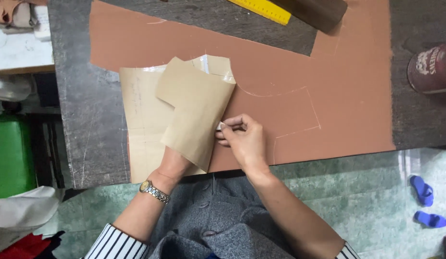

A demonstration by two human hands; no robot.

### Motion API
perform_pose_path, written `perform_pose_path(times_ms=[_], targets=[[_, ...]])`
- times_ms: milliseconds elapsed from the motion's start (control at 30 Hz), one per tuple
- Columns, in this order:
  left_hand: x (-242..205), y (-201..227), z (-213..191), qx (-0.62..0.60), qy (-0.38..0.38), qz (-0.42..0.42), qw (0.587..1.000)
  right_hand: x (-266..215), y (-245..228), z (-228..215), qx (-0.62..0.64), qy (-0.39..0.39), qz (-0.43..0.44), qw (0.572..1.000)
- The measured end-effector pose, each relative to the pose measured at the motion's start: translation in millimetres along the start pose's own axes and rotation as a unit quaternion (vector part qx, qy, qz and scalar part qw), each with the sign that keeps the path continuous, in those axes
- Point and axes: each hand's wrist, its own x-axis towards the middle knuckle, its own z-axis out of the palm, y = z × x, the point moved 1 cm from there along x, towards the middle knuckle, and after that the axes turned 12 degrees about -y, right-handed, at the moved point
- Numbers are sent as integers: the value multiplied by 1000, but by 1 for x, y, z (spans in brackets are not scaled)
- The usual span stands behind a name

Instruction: The person traces a pattern onto a piece of brown fabric using a white marking tool and a ruler. They use a paper pattern as a guide and a wooden roller to hold it in place.

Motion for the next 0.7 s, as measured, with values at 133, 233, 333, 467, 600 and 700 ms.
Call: perform_pose_path(times_ms=[133, 233, 333, 467, 600, 700], targets=[[-2, 4, -2, -3, -5, 7, 1000, -1, 13, -2, -24, 7, -7, 1000], [0, 7, -4, -2, -10, 11, 1000, -4, 21, -1, -14, 23, -5, 1000], [2, 9, -6, -3, -16, 15, 1000, -10, 27, 3, 1, 39, 2, 999], [2, 13, -9, -7, -22, 18, 1000, -20, 26, 8, -7, 83, 18, 996], [4, 16, -12, -10, -28, 20, 999, -28, 27, 14, -20, 92, 21, 995], [1, 19, -14, -15, -28, 22, 999, -33, 28, 20, -70, 106, -105, 986]])
